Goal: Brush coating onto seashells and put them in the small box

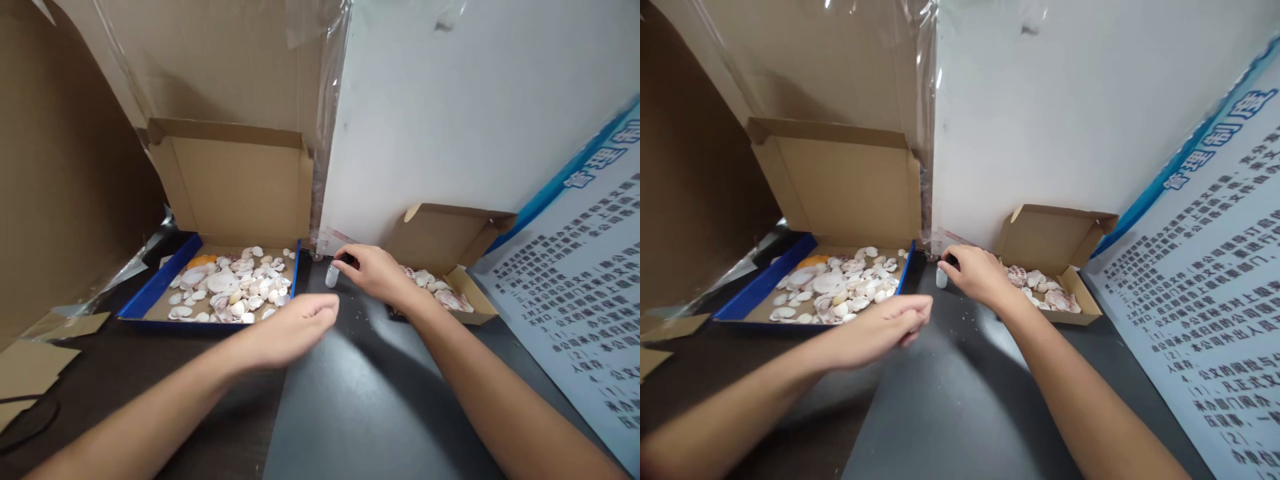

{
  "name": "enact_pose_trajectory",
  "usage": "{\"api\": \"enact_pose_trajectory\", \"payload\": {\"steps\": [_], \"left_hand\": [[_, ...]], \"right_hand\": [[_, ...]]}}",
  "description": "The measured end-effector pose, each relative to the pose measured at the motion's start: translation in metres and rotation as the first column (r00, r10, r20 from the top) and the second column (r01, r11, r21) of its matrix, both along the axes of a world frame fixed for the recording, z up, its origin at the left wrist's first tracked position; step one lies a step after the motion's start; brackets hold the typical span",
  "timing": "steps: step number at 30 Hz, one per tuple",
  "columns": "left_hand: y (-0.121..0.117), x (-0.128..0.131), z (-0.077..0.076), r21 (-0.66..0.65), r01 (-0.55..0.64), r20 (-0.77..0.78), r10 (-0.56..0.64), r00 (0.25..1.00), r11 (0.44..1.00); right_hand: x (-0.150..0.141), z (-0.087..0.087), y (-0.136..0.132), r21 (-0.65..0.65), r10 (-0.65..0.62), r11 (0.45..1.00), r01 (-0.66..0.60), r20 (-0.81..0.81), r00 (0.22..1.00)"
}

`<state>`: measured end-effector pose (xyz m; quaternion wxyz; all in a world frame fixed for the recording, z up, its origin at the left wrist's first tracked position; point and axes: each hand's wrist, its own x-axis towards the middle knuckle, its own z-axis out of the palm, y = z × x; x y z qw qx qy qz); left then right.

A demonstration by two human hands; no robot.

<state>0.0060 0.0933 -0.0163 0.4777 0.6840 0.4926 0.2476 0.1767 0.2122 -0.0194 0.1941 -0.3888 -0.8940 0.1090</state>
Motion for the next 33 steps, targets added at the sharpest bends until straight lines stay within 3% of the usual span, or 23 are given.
{"api": "enact_pose_trajectory", "payload": {"steps": [3,5,7,12,19,26,33], "left_hand": [[0.027,-0.008,0.015,0.180,-0.019,-0.245,0.063,0.967,0.984],[0.049,-0.013,0.017,0.258,-0.073,-0.412,0.178,0.894,0.963],[0.069,-0.015,0.014,0.275,-0.083,-0.466,0.209,0.860,0.958],[0.098,-0.012,0.002,0.267,0.050,-0.530,0.103,0.842,0.962],[0.097,-0.001,-0.004,0.308,0.143,-0.552,0.054,0.832,0.941],[0.087,-0.002,-0.006,0.432,0.104,-0.560,0.176,0.809,0.896],[0.077,0.004,-0.003,0.539,0.072,-0.612,0.332,0.718,0.839]], "right_hand": [[0.001,0.002,-0.001,0.013,-0.003,1.000,0.002,0.015,1.000],[0.002,0.003,-0.001,0.016,-0.012,1.000,0.012,0.031,0.999],[0.003,0.003,-0.002,0.016,-0.014,1.000,0.013,0.040,0.999],[0.003,0.003,-0.002,0.015,-0.014,1.000,0.013,0.047,0.999],[0.002,0.007,-0.003,0.009,-0.013,1.000,0.013,0.033,0.999],[0.002,0.014,-0.004,0.033,-0.002,0.999,0.003,-0.034,0.999],[0.003,0.025,-0.013,0.042,-0.044,0.998,0.048,-0.103,0.994]]}}
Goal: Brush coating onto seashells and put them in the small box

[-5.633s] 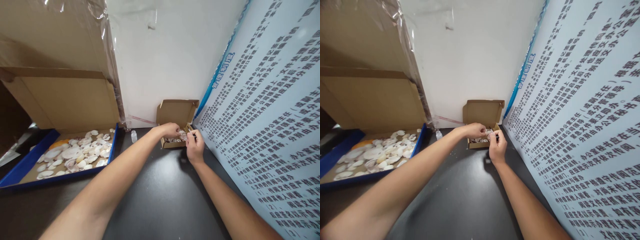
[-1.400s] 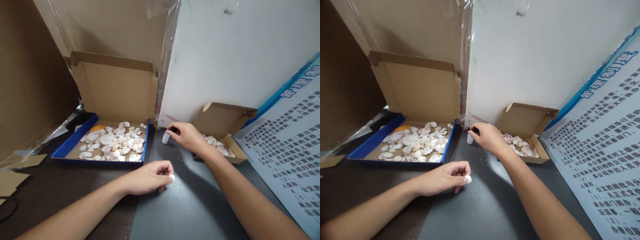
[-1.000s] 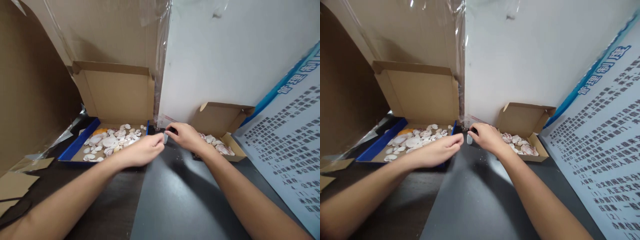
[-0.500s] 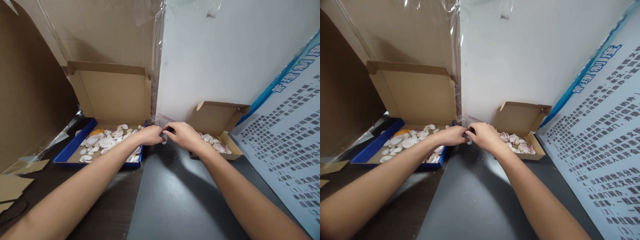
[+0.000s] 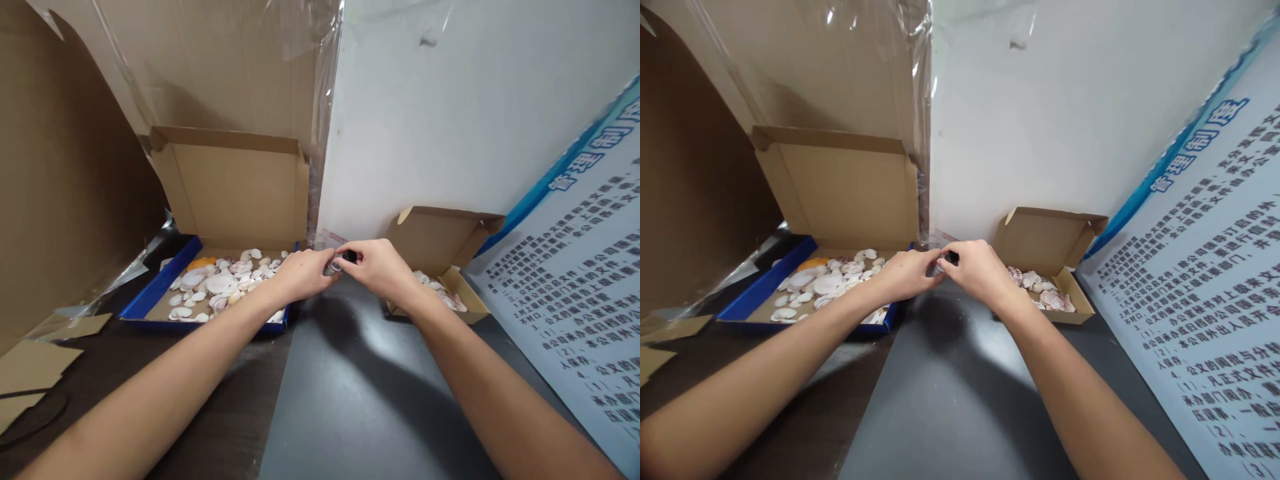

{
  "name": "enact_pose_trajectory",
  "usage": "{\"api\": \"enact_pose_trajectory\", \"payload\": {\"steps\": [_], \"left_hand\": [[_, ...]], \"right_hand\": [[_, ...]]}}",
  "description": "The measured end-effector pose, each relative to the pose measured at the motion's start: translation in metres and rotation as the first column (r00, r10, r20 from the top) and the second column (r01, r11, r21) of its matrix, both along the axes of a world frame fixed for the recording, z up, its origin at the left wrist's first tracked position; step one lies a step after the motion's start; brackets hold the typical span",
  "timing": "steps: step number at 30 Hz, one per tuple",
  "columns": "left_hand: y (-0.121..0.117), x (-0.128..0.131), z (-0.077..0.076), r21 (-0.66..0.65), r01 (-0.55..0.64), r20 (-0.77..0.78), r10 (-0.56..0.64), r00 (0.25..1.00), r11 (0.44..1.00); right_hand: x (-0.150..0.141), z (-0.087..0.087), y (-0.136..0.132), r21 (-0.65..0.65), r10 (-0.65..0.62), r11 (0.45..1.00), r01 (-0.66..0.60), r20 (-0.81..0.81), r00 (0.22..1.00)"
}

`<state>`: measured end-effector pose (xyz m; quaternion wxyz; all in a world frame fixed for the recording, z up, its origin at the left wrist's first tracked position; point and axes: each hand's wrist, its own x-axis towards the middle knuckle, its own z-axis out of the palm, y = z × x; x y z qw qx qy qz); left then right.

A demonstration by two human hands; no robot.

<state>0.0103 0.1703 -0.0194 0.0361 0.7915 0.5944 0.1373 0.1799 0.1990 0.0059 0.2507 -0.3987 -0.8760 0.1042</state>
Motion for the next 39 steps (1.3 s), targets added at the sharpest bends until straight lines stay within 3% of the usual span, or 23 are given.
{"api": "enact_pose_trajectory", "payload": {"steps": [10,17,25,30,36,39], "left_hand": [[-0.007,0.015,0.006,0.122,-0.126,-0.106,0.139,0.985,0.985],[-0.005,0.015,0.006,0.096,-0.152,-0.041,0.157,0.987,0.984],[-0.003,0.004,0.008,0.035,-0.061,0.106,0.057,0.993,0.998],[-0.001,-0.001,0.004,-0.005,0.020,0.173,-0.019,0.985,1.000],[0.005,-0.003,-0.003,-0.065,0.054,0.244,-0.037,0.969,0.996],[0.013,-0.001,-0.009,-0.112,0.069,0.284,-0.035,0.958,0.991]], "right_hand": [[-0.004,0.004,-0.006,0.021,-0.109,0.994,0.110,-0.024,0.994],[0.001,0.007,-0.004,0.019,-0.062,0.998,0.063,-0.072,0.996],[0.009,0.015,-0.004,-0.023,-0.009,1.000,0.007,-0.102,0.995],[0.014,0.018,-0.004,-0.064,0.015,0.998,-0.015,0.004,1.000],[0.028,0.029,0.000,-0.006,-0.087,0.996,0.087,0.016,0.996],[0.038,0.034,0.003,-0.047,-0.114,0.992,0.114,0.010,0.993]]}}
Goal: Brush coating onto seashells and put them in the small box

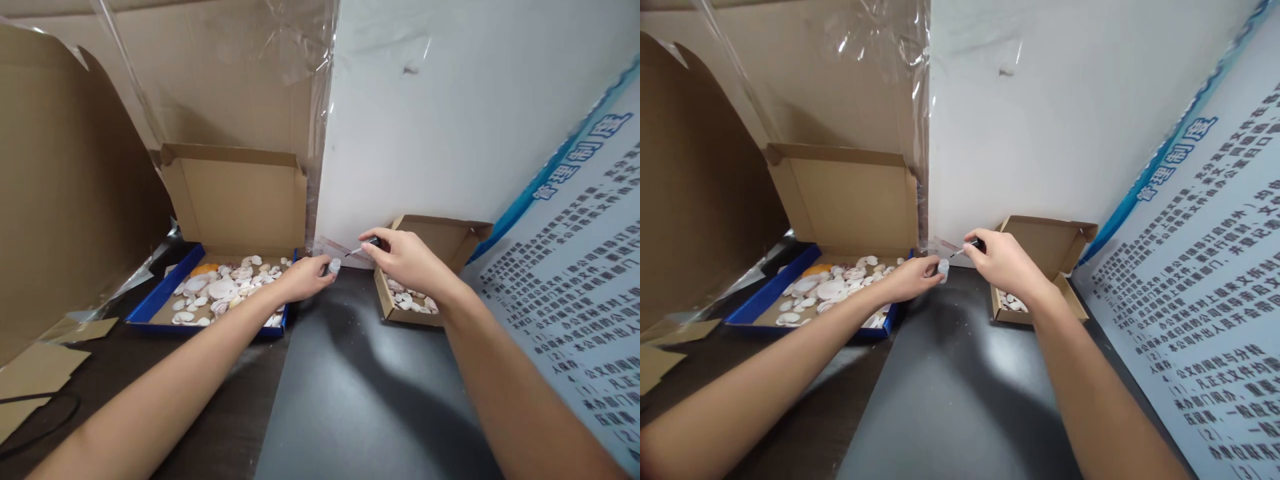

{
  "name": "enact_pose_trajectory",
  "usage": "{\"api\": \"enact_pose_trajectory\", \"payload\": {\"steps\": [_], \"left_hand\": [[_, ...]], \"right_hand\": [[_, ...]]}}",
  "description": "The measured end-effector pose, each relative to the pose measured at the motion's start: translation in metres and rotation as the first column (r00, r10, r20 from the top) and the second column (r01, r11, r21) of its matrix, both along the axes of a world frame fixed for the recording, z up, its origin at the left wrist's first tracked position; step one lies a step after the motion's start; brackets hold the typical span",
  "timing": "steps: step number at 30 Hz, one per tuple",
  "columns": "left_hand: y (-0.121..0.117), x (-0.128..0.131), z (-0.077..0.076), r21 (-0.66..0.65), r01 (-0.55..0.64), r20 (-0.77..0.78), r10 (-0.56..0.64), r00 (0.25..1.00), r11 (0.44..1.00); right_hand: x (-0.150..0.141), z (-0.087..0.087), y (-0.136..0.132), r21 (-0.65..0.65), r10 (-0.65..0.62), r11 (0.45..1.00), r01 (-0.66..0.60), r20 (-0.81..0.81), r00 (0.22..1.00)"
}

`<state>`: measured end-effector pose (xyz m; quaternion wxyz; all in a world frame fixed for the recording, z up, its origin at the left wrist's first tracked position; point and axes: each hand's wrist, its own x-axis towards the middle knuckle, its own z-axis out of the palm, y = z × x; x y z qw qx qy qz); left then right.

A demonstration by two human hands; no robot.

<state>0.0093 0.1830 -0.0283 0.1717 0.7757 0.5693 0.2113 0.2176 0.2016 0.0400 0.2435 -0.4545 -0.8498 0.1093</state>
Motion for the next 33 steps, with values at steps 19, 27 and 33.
{"api": "enact_pose_trajectory", "payload": {"steps": [19,27,33], "left_hand": [[0.019,0.007,-0.008,-0.177,0.049,-0.029,-0.055,0.998,0.983],[-0.027,0.007,0.019,-0.086,-0.169,-0.115,0.159,0.981,0.982],[-0.087,0.023,0.004,-0.279,0.075,0.273,0.004,0.962,0.957]], "right_hand": [[0.007,0.016,-0.017,-0.250,0.223,0.940,-0.233,-0.067,0.972],[0.010,0.019,-0.020,-0.286,0.236,0.925,-0.250,-0.081,0.968],[0.008,0.017,-0.021,-0.298,0.211,0.925,-0.234,-0.110,0.971]]}}
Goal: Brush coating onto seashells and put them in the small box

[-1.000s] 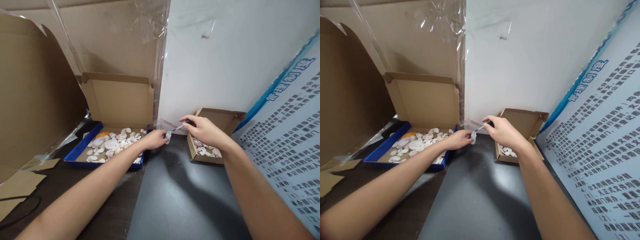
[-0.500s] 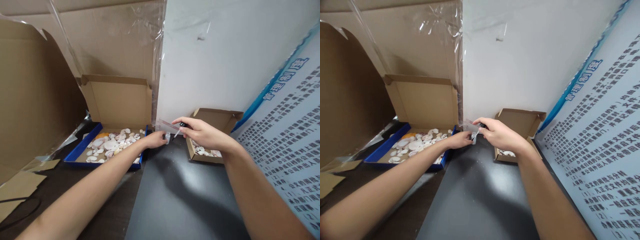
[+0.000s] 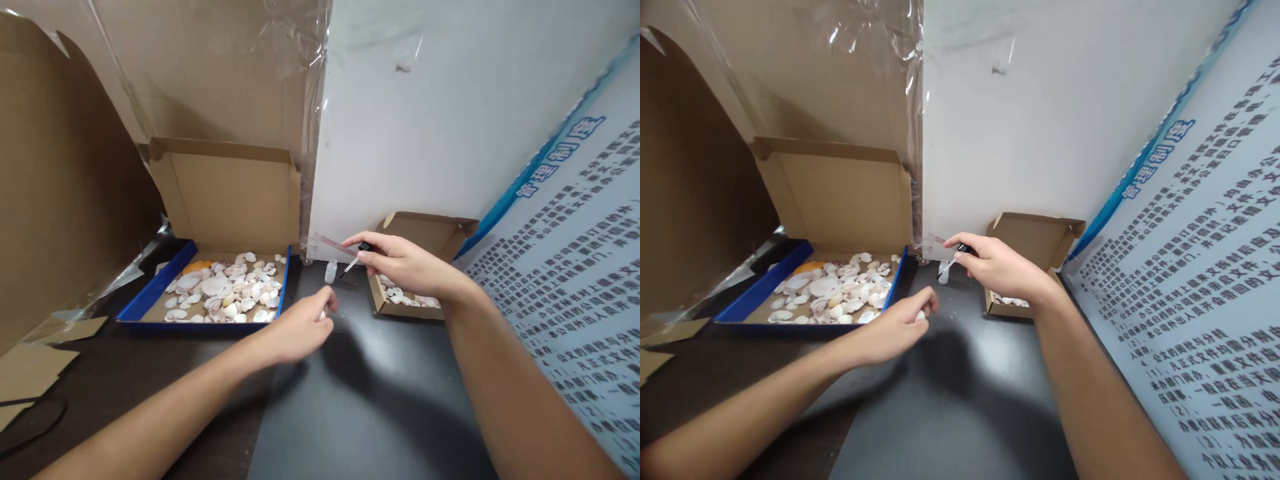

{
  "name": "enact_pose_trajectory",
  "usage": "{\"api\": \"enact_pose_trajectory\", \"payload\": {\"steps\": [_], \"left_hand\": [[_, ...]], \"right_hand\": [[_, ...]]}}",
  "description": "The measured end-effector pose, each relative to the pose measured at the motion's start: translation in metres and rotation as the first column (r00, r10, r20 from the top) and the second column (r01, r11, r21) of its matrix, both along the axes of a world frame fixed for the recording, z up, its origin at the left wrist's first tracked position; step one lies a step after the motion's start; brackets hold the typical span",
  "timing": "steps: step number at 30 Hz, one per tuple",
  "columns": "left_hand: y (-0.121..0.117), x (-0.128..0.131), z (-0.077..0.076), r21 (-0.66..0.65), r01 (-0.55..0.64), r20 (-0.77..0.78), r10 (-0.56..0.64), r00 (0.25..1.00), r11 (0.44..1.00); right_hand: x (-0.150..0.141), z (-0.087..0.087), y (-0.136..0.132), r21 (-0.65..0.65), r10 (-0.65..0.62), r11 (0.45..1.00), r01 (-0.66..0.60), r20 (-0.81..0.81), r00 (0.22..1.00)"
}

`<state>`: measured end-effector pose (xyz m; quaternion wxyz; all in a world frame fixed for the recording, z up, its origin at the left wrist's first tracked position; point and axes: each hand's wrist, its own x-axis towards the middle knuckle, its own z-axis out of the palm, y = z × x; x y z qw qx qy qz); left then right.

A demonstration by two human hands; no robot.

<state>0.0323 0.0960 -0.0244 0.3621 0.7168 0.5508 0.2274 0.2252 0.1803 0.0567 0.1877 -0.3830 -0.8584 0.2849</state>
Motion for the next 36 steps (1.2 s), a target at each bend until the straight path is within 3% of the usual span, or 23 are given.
{"api": "enact_pose_trajectory", "payload": {"steps": [2,5,7,10,13,19,27,36], "left_hand": [[-0.009,-0.001,-0.011,-0.150,0.063,0.248,-0.024,0.969,0.987],[-0.011,-0.009,-0.026,-0.283,0.136,0.524,0.034,0.851,0.950],[-0.009,-0.015,-0.031,-0.329,0.157,0.583,0.069,0.809,0.931],[-0.008,-0.019,-0.034,-0.384,0.140,0.582,0.122,0.804,0.913],[-0.009,-0.018,-0.036,-0.412,0.115,0.585,0.165,0.794,0.904],[-0.010,-0.014,-0.044,-0.398,0.119,0.606,0.163,0.778,0.910],[-0.009,-0.015,-0.046,-0.335,0.068,0.597,0.156,0.787,0.940],[-0.011,-0.017,-0.046,-0.275,0.063,0.571,0.110,0.814,0.959]], "right_hand": [[-0.001,-0.011,-0.004,-0.006,-0.025,1.000,0.025,-0.080,0.996],[-0.003,-0.046,-0.018,-0.029,-0.084,0.996,0.078,-0.273,0.958],[-0.003,-0.077,-0.030,-0.122,-0.151,0.986,0.113,-0.369,0.917],[-0.005,-0.119,-0.047,-0.179,-0.200,0.975,0.133,-0.438,0.876],[-0.007,-0.141,-0.057,-0.157,-0.187,0.979,0.131,-0.429,0.884],[-0.005,-0.141,-0.057,-0.127,-0.140,0.987,0.096,-0.410,0.901],[-0.002,-0.146,-0.059,-0.244,-0.168,0.968,0.060,-0.449,0.877],[0.000,-0.137,-0.063,-0.167,-0.108,0.985,0.036,-0.443,0.890]]}}
